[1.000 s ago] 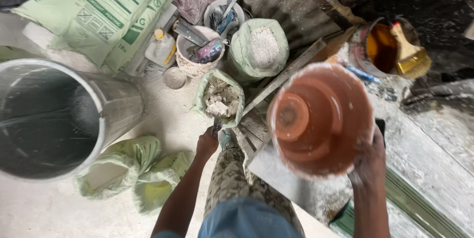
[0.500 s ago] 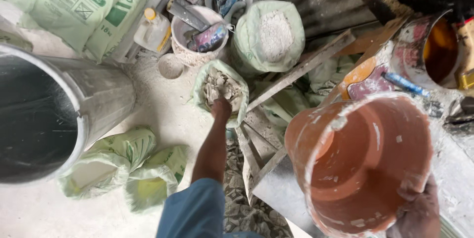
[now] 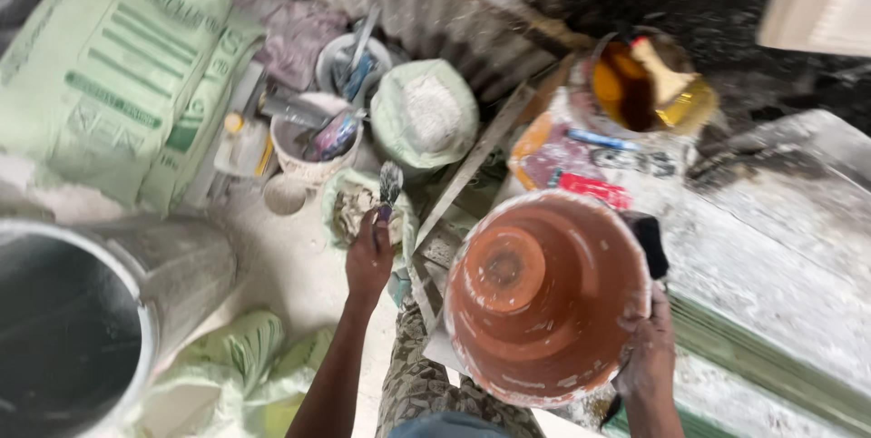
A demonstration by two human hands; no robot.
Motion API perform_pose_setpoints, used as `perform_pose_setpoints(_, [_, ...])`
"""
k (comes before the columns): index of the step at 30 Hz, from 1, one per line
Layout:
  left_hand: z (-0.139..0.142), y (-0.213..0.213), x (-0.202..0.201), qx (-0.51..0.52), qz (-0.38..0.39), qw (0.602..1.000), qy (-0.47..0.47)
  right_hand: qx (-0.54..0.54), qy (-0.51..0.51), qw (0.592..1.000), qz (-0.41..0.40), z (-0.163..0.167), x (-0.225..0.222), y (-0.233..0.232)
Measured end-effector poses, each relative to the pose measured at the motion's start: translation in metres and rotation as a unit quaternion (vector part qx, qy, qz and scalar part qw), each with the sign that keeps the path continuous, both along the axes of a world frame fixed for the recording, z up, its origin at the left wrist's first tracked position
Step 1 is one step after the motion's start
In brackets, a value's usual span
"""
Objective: The person scrapes dried plaster residue off a flat board with an orange sponge, then uses a wide brush to apply green paint along the grooves of long decorative molding strips. They then scoop white plaster pieces into a terracotta pot, wipe the pot's rim, and carry it across the workshop.
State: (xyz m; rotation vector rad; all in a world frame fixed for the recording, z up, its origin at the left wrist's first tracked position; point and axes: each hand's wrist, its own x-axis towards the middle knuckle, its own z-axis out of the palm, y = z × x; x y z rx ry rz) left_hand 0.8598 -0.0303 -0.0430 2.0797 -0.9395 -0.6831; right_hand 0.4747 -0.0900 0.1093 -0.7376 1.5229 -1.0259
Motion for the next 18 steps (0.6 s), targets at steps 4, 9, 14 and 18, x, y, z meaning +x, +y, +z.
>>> perform_pose_setpoints(4, [0.088, -0.035, -0.011, -0.195, -0.127, 0.972, -0.017, 0.025, -0.029, 0.999, -0.018, 0.005, -0.032, 0.034])
perform_pose_setpoints(9, [0.113, -0.135, -0.064, -0.208, -0.349, 0.906, -0.116, 0.027, -0.077, 0.995, -0.057, 0.0, -0.053, 0.055])
perform_pose_setpoints(14, [0.11, -0.217, -0.126, -0.162, -0.487, 0.84, -0.175, 0.065, -0.116, 0.985, -0.106, 0.003, -0.053, 0.043])
perform_pose_setpoints(18, [0.121, -0.245, -0.159, -0.193, -0.516, 0.79, -0.27, 0.022, -0.146, 0.982, -0.121, 0.006, -0.054, 0.031])
